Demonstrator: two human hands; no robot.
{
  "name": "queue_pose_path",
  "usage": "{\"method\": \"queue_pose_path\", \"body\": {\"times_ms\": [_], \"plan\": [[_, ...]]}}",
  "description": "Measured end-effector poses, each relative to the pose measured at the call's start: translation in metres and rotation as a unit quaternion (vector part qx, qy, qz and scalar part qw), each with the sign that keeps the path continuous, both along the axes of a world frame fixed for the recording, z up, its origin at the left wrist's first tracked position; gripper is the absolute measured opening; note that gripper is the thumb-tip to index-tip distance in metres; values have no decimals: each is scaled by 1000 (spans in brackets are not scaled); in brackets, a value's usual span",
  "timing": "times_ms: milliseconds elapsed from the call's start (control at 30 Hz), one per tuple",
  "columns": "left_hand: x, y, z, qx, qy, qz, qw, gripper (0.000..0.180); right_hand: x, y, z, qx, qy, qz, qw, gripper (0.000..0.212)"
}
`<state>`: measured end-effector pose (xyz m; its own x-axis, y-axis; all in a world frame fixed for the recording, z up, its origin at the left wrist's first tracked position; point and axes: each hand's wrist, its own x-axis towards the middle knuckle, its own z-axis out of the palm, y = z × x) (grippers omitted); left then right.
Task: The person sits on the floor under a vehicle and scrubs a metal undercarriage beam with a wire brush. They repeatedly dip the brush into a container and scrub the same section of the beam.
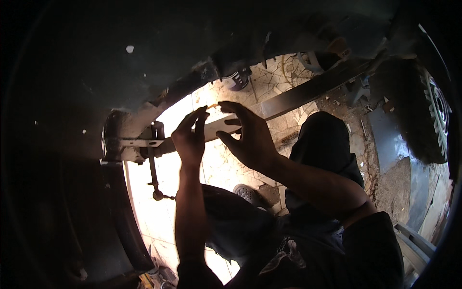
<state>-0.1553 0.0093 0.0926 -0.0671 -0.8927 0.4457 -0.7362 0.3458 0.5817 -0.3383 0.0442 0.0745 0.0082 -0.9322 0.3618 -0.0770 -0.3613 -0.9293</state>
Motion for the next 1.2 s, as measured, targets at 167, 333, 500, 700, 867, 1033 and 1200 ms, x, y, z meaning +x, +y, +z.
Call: {"method": "queue_pose_path", "body": {"times_ms": [167,333,500,700,867,1033,1200], "plan": [[76,-30,-35,64,-402,-115,906,15,-16,-4,5,29,-23,26,999,57],[136,-33,-100,91,-373,-46,922,37,-26,-8,12,31,44,48,997,56],[103,-19,-128,69,-366,-23,928,58,-46,-2,7,14,72,47,996,55],[100,-15,-128,93,-353,-12,931,63,-60,9,12,74,97,75,990,58],[96,1,-117,119,-382,-38,915,67,-77,16,13,121,97,84,984,60],[107,5,-131,93,-370,-35,924,68,-89,20,18,135,100,59,984,58],[74,-12,-118,214,-348,-66,910,72,-97,21,14,122,115,27,985,58]]}}
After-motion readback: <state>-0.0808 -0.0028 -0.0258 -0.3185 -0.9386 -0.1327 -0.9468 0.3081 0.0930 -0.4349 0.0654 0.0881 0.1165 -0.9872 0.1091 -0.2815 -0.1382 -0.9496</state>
